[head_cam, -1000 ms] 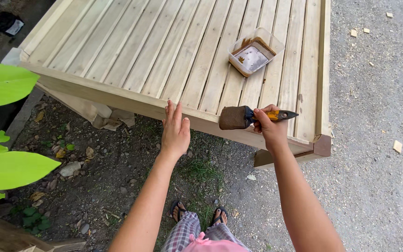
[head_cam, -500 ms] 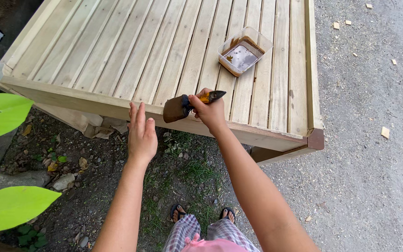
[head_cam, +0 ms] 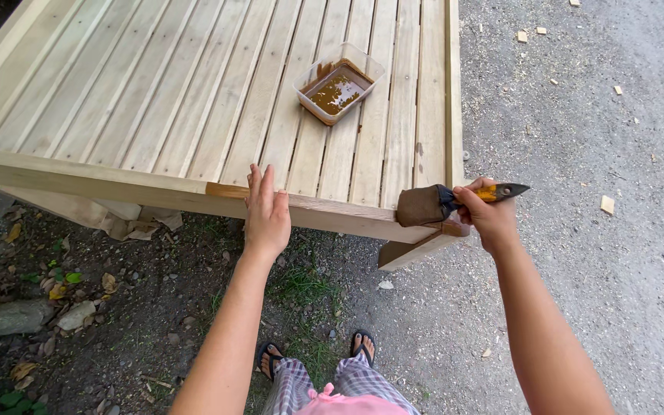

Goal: The person applies a brown wood stain to the edges and side panels of a wooden bed frame using a foam brush. They repeatedly dip the brush into a plastic container of stain and work along the frame's perimeter, covering the top edge, side rails, and leg areas.

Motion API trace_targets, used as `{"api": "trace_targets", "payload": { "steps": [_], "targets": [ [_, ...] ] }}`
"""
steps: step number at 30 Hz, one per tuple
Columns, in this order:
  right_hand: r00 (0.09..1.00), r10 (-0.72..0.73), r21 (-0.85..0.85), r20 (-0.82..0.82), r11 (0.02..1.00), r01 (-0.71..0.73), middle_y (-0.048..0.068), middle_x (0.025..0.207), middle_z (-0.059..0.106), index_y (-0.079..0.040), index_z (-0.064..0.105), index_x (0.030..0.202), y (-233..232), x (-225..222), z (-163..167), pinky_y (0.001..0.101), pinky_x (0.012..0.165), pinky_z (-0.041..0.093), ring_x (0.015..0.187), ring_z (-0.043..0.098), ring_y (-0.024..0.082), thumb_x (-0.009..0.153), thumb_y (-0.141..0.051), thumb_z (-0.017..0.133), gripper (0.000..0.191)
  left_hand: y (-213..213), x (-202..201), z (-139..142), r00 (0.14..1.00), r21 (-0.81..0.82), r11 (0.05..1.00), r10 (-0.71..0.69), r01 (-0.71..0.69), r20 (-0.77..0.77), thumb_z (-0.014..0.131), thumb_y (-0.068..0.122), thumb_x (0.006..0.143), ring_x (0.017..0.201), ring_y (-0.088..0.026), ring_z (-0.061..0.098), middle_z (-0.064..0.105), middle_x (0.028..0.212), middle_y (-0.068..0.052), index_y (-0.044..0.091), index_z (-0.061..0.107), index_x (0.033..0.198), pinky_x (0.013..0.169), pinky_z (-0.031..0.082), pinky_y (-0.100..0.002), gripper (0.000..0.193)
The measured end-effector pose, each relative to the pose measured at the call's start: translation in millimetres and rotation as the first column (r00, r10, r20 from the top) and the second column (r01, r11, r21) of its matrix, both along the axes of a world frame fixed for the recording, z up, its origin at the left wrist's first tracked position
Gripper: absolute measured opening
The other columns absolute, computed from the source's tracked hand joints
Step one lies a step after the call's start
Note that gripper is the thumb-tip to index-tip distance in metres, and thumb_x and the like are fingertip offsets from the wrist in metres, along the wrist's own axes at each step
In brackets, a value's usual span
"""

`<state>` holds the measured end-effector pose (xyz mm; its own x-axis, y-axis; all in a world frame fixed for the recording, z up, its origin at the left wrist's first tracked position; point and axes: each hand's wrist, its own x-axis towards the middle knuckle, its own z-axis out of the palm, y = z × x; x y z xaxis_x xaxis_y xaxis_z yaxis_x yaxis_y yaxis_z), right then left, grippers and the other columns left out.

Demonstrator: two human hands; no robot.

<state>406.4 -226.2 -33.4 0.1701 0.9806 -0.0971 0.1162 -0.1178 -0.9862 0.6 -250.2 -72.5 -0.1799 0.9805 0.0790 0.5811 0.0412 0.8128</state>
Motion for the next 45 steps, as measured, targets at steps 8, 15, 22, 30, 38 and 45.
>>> {"api": "trace_targets", "payload": {
  "steps": [8, 15, 22, 30, 38, 45],
  "targets": [
    [0.999, 0.046, 0.012, 0.008, 0.999, -0.046, 0.005, 0.075, 0.065, -0.005, 0.063, 0.085, -6, 93, -3, 0.0247, 0.048, 0.046, 0.057, 0.059, 0.011, 0.093, -0.01, 0.075, 0.016, 6, 77, -11, 1.0, -0.025, 0.999, -0.026, 0.026, 0.0, 0.035, 0.029, 0.105, 0.158, -0.039, 0.004, 0.007, 0.17, -0.022, 0.006, 0.024, 0.161, 0.126, 0.007, -0.053, 0.062],
    [0.994, 0.111, 0.057, -0.022, 0.992, -0.11, 0.005, 0.076, 0.066, -0.004, 0.062, 0.086, 0, 34, -6, 0.0236, 0.046, 0.047, 0.059, 0.062, 0.01, 0.092, -0.01, 0.077, 0.017, -4, 61, -7, 0.995, -0.04, 0.996, 0.082, -0.085, -0.065, 0.032, 0.031, 0.107, 0.158, -0.038, 0.003, 0.007, 0.171, -0.019, 0.006, 0.024, 0.161, 0.125, 0.005, -0.055, 0.06],
    [0.971, 0.227, 0.082, -0.075, 0.972, -0.221, 0.004, 0.074, 0.067, -0.004, 0.064, 0.086, 11, -121, -21, 0.0211, 0.048, 0.049, 0.058, 0.061, 0.007, 0.093, -0.014, 0.076, 0.017, -19, 5, 15, 0.974, -0.049, 0.975, 0.214, -0.218, -0.068, 0.033, 0.033, 0.106, 0.159, -0.035, 0.006, 0.008, 0.172, -0.017, 0.009, 0.026, 0.161, 0.124, 0.009, -0.06, 0.061],
    [0.944, 0.326, 0.214, -0.051, 0.927, -0.309, 0.002, 0.069, 0.064, -0.003, 0.062, 0.083, 25, -296, -15, 0.0215, 0.046, 0.048, 0.055, 0.06, 0.006, 0.094, -0.017, 0.077, 0.023, -7, -100, 61, 0.951, 0.022, 0.98, 0.197, -0.197, -0.238, 0.044, 0.027, 0.103, 0.158, -0.038, 0.007, 0.01, 0.171, -0.02, 0.005, 0.026, 0.16, 0.122, 0.008, -0.063, 0.064],
    [0.942, 0.334, 0.221, -0.003, 0.919, -0.326, 0.0, 0.064, 0.061, -0.002, 0.062, 0.08, 35, -403, -4, 0.0218, 0.045, 0.046, 0.053, 0.057, 0.006, 0.094, -0.015, 0.076, 0.023, -14, -198, 56, 0.841, -0.068, 0.962, 0.195, -0.264, -0.504, 0.049, 0.024, 0.099, 0.149, -0.035, 0.032, 0.036, 0.16, -0.019, 0.004, 0.044, 0.15, 0.121, 0.019, -0.06, 0.055],
    [0.907, 0.315, 0.388, 0.281, 0.827, -0.408, 0.002, 0.065, 0.063, 0.0, 0.066, 0.082, 62, -440, -2, 0.0231, 0.053, 0.046, 0.058, 0.057, 0.007, 0.092, -0.013, 0.078, 0.02, -17, -254, 34, 0.83, 0.005, 0.851, 0.513, -0.525, -0.217, 0.058, 0.014, 0.091, 0.124, -0.035, 0.062, 0.063, 0.136, -0.017, 0.004, 0.061, 0.138, 0.1, 0.051, -0.041, 0.048]
  ]
}}
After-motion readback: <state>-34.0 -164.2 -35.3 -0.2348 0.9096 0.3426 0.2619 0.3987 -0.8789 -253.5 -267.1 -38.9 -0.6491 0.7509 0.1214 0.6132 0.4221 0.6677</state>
